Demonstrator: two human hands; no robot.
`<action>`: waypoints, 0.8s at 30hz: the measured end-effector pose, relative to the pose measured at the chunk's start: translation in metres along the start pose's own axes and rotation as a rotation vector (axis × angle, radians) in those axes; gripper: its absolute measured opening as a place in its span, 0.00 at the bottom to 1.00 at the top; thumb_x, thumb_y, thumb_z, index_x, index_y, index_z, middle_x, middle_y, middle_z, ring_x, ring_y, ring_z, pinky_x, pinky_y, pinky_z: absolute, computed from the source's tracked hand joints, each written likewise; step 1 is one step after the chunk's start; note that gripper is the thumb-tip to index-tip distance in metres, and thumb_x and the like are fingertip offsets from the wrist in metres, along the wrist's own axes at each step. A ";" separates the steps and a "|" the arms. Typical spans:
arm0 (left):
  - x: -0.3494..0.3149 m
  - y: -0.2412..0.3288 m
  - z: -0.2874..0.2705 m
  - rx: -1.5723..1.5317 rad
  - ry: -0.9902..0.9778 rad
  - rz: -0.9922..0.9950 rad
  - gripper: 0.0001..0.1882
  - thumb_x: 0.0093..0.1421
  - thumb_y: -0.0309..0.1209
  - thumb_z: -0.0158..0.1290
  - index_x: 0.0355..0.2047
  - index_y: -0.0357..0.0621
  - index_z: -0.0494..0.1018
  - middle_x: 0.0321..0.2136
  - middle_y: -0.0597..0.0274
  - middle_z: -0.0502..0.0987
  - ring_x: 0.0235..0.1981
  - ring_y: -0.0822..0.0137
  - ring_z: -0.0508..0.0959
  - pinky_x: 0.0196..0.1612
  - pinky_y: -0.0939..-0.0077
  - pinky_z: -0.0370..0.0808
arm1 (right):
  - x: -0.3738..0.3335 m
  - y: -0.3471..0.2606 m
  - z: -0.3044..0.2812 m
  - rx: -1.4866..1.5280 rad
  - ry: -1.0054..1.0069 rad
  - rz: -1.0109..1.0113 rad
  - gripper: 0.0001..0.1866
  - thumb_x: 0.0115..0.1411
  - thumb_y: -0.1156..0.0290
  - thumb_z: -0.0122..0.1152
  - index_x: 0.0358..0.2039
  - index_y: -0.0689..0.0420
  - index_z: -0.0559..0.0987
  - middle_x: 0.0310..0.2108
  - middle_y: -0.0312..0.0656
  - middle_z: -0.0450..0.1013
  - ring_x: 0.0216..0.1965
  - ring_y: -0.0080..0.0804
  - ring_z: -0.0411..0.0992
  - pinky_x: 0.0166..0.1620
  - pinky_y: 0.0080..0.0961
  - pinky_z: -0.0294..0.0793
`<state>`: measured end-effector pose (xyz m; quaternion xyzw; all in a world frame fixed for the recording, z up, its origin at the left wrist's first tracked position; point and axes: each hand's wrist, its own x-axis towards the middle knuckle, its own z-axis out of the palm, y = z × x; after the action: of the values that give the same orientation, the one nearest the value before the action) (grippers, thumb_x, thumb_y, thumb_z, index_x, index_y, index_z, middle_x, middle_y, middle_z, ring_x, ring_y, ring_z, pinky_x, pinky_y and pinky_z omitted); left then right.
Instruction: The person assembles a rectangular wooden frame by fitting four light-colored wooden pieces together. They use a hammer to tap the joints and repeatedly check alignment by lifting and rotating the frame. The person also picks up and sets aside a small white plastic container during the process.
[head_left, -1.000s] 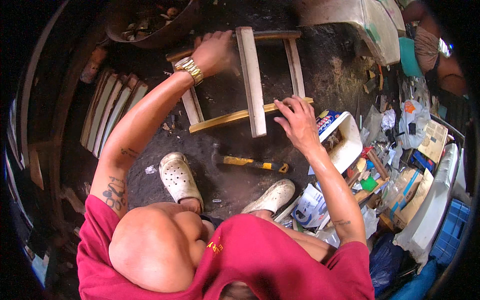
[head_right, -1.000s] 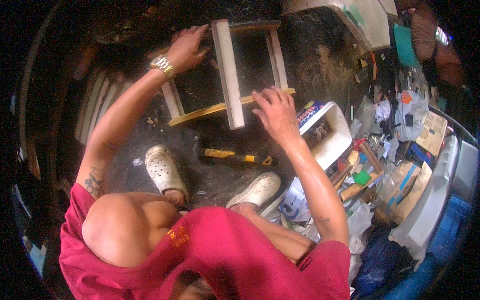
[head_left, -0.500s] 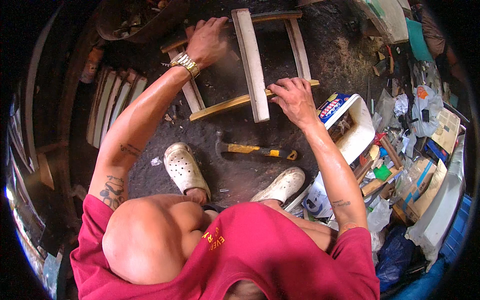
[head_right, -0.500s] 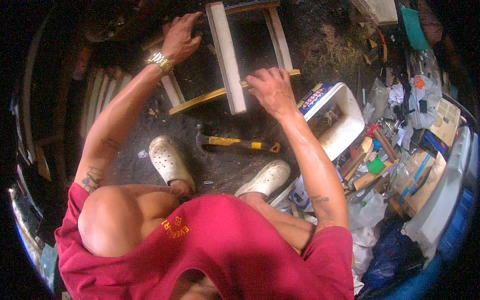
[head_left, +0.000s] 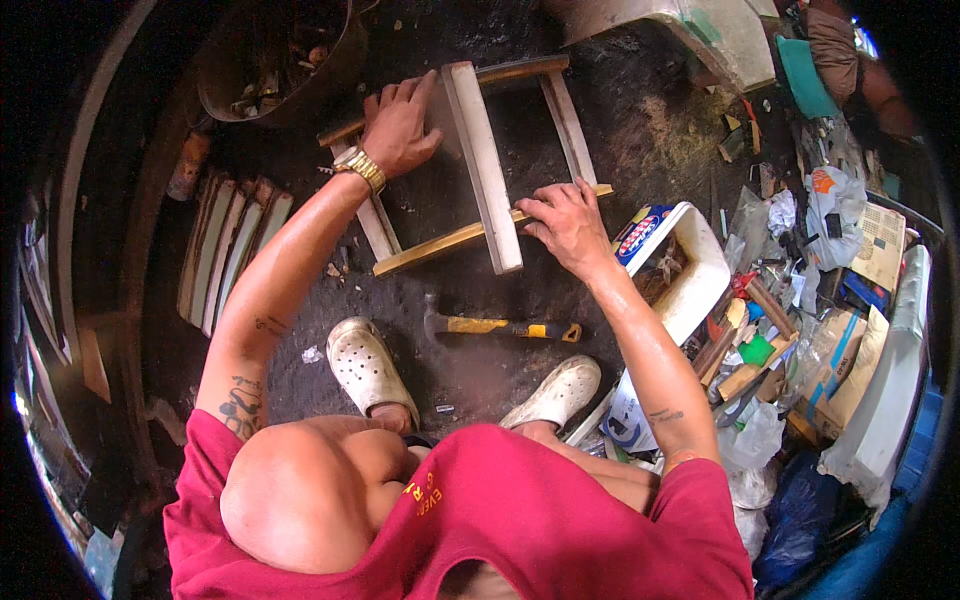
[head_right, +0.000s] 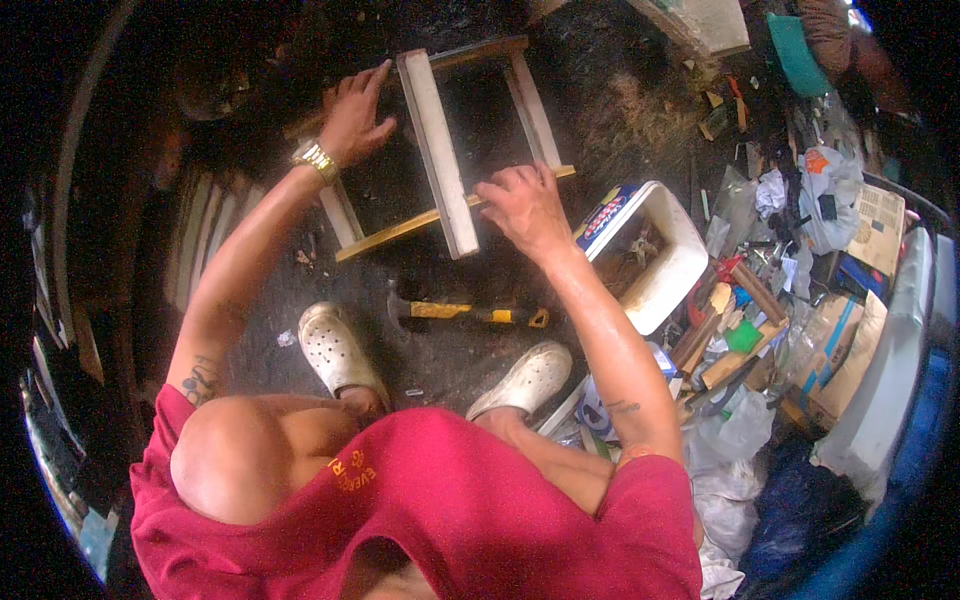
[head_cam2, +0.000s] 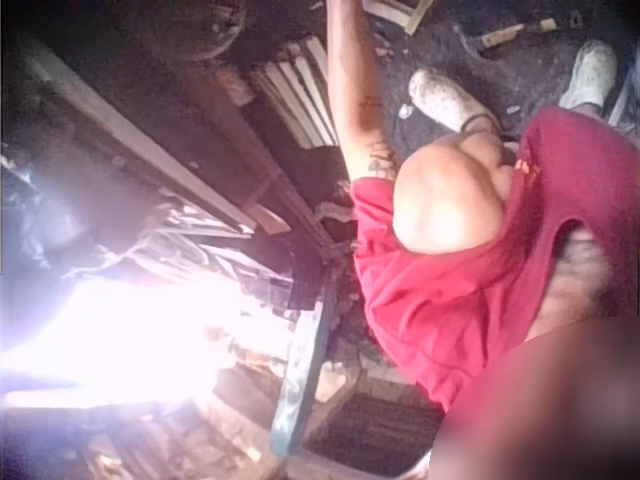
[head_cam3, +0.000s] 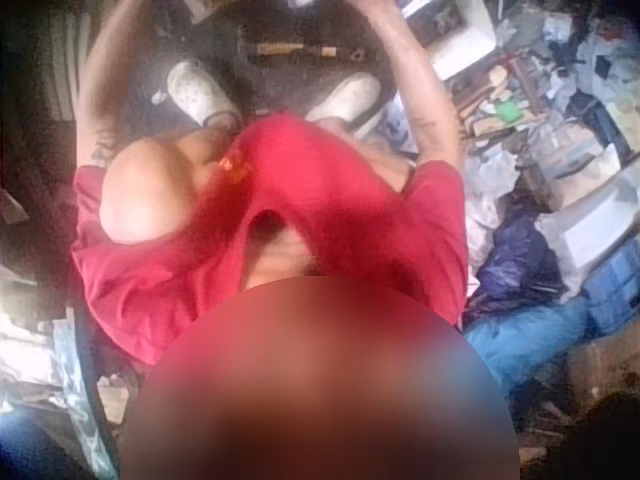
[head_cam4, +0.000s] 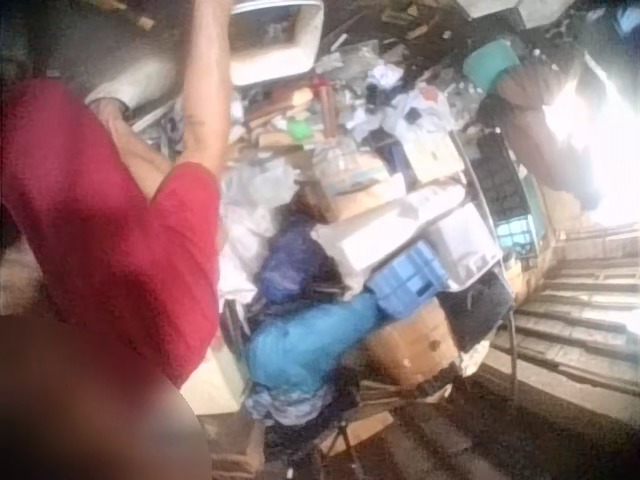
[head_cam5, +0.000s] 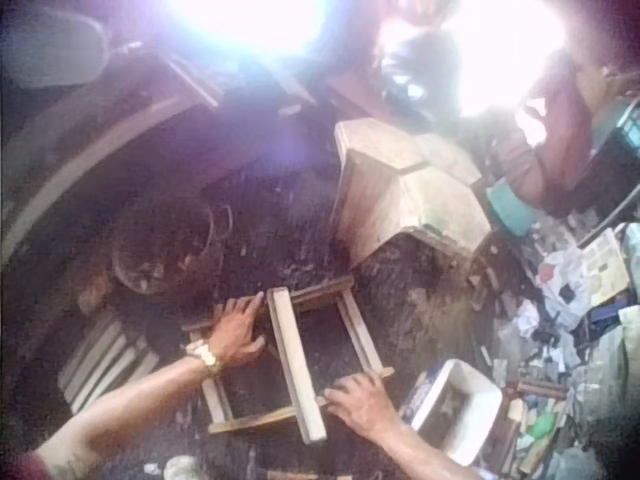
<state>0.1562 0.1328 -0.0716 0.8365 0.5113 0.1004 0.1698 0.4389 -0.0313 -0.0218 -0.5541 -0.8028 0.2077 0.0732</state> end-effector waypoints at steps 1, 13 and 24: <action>-0.002 0.001 0.000 -0.011 0.022 -0.010 0.46 0.53 0.43 0.57 0.72 0.46 0.57 0.64 0.48 0.67 0.64 0.44 0.65 0.65 0.41 0.59 | 0.000 -0.001 -0.002 0.002 -0.039 0.008 0.23 0.56 0.73 0.69 0.54 0.48 0.81 0.51 0.41 0.75 0.59 0.45 0.69 0.70 0.56 0.56; -0.040 0.039 -0.015 0.105 0.164 -0.021 0.40 0.63 0.40 0.59 0.71 0.41 0.56 0.71 0.48 0.57 0.73 0.42 0.53 0.74 0.44 0.51 | 0.046 -0.079 0.009 0.158 0.064 0.328 0.44 0.58 0.66 0.64 0.74 0.56 0.57 0.58 0.59 0.69 0.59 0.58 0.70 0.64 0.45 0.69; 0.003 0.083 -0.024 0.008 0.102 0.177 0.40 0.61 0.37 0.61 0.70 0.42 0.58 0.72 0.46 0.56 0.74 0.41 0.53 0.74 0.38 0.50 | 0.020 -0.010 -0.050 0.401 0.410 0.556 0.44 0.54 0.76 0.58 0.73 0.59 0.59 0.66 0.60 0.65 0.64 0.52 0.70 0.68 0.39 0.68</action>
<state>0.2176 0.1055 -0.0170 0.8729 0.4435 0.1554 0.1309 0.4402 -0.0033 0.0251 -0.7548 -0.5345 0.2574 0.2798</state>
